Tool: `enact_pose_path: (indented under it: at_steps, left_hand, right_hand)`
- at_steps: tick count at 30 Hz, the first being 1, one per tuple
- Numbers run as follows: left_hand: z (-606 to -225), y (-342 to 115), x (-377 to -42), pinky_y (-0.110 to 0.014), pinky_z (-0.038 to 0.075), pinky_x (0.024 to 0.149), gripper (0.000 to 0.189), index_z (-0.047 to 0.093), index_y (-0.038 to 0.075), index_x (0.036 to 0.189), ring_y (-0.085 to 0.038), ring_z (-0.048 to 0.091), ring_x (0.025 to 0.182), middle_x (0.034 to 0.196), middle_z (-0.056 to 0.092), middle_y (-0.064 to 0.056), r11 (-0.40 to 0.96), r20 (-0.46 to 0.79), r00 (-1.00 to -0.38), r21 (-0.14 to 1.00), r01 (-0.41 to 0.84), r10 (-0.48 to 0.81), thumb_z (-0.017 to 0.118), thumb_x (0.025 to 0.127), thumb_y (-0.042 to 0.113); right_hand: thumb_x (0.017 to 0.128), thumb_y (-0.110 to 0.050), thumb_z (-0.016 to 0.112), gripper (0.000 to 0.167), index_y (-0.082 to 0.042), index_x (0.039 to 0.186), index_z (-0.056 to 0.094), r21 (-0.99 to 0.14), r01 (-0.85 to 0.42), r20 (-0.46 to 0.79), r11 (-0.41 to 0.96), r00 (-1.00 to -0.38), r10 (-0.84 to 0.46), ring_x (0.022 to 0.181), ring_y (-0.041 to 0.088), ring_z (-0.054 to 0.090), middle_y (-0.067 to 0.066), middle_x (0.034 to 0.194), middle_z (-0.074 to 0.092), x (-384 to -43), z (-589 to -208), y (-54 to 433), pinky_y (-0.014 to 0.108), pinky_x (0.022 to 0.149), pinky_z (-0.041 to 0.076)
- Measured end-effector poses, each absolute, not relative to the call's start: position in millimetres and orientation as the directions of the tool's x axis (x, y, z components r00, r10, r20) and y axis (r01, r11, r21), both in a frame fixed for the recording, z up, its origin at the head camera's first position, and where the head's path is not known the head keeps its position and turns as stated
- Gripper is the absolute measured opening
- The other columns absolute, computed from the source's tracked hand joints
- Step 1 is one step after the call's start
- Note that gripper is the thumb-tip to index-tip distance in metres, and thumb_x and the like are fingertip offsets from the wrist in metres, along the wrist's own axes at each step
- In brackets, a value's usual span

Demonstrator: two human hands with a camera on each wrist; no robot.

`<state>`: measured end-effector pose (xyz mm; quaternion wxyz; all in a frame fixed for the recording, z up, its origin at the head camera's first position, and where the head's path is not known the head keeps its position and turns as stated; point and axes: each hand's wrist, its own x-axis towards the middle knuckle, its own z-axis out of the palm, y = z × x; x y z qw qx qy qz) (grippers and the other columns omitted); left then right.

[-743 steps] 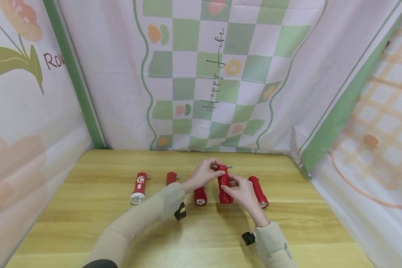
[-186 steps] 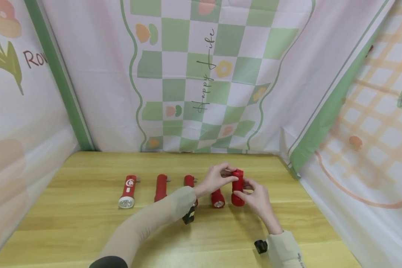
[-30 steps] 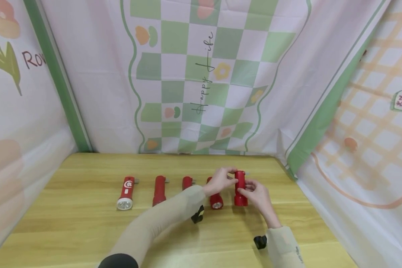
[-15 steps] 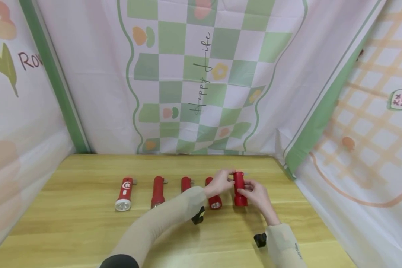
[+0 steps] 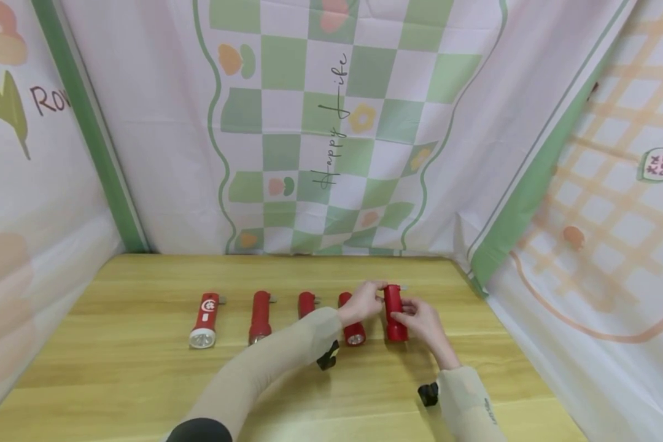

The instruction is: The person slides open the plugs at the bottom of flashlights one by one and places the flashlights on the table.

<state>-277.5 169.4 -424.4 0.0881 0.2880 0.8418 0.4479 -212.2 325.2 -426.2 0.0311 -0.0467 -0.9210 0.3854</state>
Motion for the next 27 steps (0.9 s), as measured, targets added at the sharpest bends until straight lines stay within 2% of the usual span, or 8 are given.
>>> enact_pose_path:
  at_steps: [5,7,9,12,18,23,27]
  left_hand:
    - [-425.8,171.6,-278.0,-0.014,0.046,0.067,0.057,0.050,-0.004,0.141,-0.018,0.063,0.090,0.145,0.055,-0.019,0.452,0.098,-0.816,0.793,0.410,0.569,0.053,0.084,-0.012]
    - [-426.2,171.9,-278.0,-0.016,0.047,0.064,0.059,0.049,-0.004,0.141,-0.022,0.064,0.083,0.145,0.054,-0.020,0.445,0.092,-0.812,0.798,0.406,0.576,0.053,0.084,-0.013]
    - [-426.5,171.8,-277.8,-0.015,0.046,0.067,0.058,0.049,-0.005,0.141,-0.022,0.064,0.088,0.145,0.054,-0.020,0.448,0.099,-0.809,0.791,0.417,0.579,0.053,0.084,-0.013]
    - [-426.7,170.4,-277.1,-0.017,0.047,0.067,0.058,0.048,-0.005,0.142,-0.024,0.065,0.086,0.145,0.053,-0.021,0.440,0.093,-0.806,0.798,0.411,0.584,0.052,0.084,-0.012]
    - [-429.0,173.1,-278.7,-0.015,0.048,0.067,0.057,0.050,-0.006,0.139,-0.012,0.061,0.082,0.140,0.057,-0.023,0.443,0.111,-0.811,0.791,0.422,0.574,0.053,0.083,-0.010]
    - [-431.6,177.0,-281.1,-0.014,0.048,0.066,0.057,0.057,-0.003,0.135,-0.014,0.064,0.082,0.131,0.065,-0.020,0.425,0.124,-0.812,0.801,0.421,0.570,0.055,0.079,-0.014]
    - [-431.7,177.5,-281.0,-0.015,0.050,0.068,0.058,0.056,-0.003,0.135,-0.018,0.068,0.087,0.133,0.063,-0.021,0.427,0.111,-0.817,0.808,0.406,0.566,0.054,0.078,-0.015]
  right_hand:
    - [0.092,-0.012,0.066,0.044,0.012,0.127,0.056,-0.717,0.060,0.019,0.695,-0.994,0.106,0.110,0.042,0.065,0.032,0.120,0.065,-213.7,-428.2,327.6,0.047,0.090,0.058]
    - [0.092,-0.012,0.066,0.043,0.012,0.126,0.056,-0.716,0.059,0.020,0.696,-0.994,0.105,0.109,0.041,0.066,0.031,0.119,0.066,-214.5,-429.5,327.9,0.046,0.089,0.058]
    - [0.091,-0.012,0.066,0.043,0.012,0.126,0.057,-0.715,0.058,0.020,0.697,-0.994,0.104,0.108,0.041,0.066,0.031,0.118,0.066,-215.4,-431.1,328.2,0.045,0.089,0.059]
    - [0.091,-0.012,0.066,0.043,0.013,0.125,0.057,-0.716,0.057,0.018,0.696,-0.995,0.101,0.107,0.041,0.067,0.031,0.117,0.066,-217.0,-433.2,328.4,0.045,0.088,0.059]
    - [0.091,-0.012,0.066,0.042,0.013,0.124,0.058,-0.717,0.068,0.011,0.693,-0.994,0.109,0.106,0.040,0.067,0.031,0.117,0.066,-218.5,-433.0,328.9,0.044,0.087,0.059]
    - [0.091,-0.012,0.066,0.043,0.015,0.124,0.057,-0.719,0.069,0.006,0.691,-0.994,0.106,0.106,0.042,0.067,0.033,0.116,0.066,-218.1,-431.8,327.6,0.045,0.087,0.059]
    - [0.092,-0.012,0.066,0.044,0.014,0.125,0.057,-0.726,0.078,-0.002,0.684,-0.994,0.111,0.107,0.042,0.066,0.033,0.117,0.066,-218.8,-433.2,327.6,0.044,0.087,0.060]
